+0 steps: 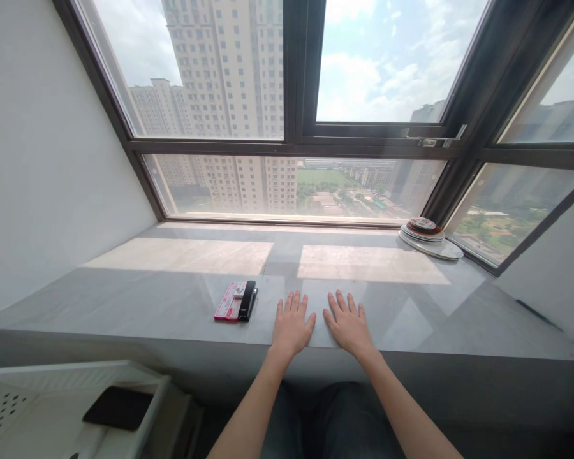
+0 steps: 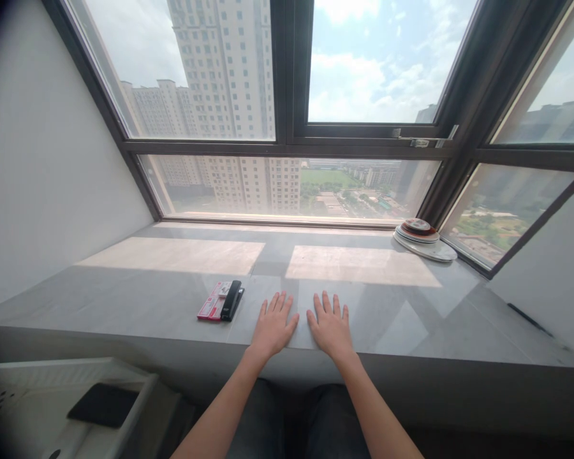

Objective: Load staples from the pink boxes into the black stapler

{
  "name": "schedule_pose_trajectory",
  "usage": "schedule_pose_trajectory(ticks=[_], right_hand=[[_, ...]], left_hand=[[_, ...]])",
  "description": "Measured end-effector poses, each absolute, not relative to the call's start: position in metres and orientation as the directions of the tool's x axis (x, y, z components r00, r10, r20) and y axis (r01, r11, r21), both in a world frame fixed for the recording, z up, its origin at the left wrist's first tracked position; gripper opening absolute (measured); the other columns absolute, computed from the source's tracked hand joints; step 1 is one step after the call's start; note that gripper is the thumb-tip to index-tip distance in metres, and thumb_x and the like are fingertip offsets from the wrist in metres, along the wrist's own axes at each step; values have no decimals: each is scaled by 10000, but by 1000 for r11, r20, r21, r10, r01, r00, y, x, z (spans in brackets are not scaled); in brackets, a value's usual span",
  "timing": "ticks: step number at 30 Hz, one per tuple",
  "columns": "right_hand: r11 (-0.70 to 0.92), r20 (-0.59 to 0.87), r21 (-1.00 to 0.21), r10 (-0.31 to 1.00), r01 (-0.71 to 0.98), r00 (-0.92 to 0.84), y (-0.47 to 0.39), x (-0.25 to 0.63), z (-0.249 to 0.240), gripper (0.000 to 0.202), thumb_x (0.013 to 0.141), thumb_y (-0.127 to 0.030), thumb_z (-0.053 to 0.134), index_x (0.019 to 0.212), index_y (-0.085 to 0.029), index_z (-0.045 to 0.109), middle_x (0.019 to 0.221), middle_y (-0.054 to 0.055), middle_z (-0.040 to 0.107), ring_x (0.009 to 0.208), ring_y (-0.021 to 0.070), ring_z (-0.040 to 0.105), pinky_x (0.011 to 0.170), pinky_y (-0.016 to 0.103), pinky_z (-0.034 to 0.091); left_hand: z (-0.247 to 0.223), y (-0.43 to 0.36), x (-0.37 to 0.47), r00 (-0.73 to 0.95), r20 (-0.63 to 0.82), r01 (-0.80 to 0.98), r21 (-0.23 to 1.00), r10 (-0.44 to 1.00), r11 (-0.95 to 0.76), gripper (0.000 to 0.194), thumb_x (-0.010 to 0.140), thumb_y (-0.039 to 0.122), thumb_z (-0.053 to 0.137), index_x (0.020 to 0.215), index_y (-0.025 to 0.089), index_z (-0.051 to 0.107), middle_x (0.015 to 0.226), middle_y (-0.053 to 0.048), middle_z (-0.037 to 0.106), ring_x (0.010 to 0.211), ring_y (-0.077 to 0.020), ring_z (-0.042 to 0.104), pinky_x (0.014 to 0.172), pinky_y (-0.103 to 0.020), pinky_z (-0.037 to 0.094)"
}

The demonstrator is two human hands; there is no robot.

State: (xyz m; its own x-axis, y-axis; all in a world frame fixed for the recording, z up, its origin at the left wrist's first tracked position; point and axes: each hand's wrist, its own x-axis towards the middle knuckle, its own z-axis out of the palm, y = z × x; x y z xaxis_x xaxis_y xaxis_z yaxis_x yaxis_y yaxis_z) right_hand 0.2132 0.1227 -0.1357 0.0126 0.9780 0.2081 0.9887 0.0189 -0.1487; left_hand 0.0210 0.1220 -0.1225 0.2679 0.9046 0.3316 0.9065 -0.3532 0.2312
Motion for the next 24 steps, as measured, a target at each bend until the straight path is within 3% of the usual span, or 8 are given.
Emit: schedule_pose_trajectory(ticks=[6, 24], right_hand=[[-9, 163, -108, 986, 994, 27, 120, 211, -131, 633, 1018, -562, 243, 1597, -305, 237, 1669, 14, 128, 1524, 319, 23, 1188, 561, 13], [2, 180, -106, 983, 994, 17, 119, 212, -131, 635, 1020, -569, 220, 1598, -307, 231, 1668, 18, 133, 1524, 314, 36, 1187, 548, 17]], left_hand=[[-119, 121, 24, 260, 284, 937, 156, 923, -312, 660, 1011, 558, 207, 1579, 226, 261, 1644, -50, 241, 1532, -250, 138, 1243, -500, 133], [-118, 121, 24, 259, 290, 932, 177, 921, -317, 627, 1015, 553, 209, 1556, 255, 323, 1641, -38, 250, 1528, -238, 162, 1241, -502, 128]])
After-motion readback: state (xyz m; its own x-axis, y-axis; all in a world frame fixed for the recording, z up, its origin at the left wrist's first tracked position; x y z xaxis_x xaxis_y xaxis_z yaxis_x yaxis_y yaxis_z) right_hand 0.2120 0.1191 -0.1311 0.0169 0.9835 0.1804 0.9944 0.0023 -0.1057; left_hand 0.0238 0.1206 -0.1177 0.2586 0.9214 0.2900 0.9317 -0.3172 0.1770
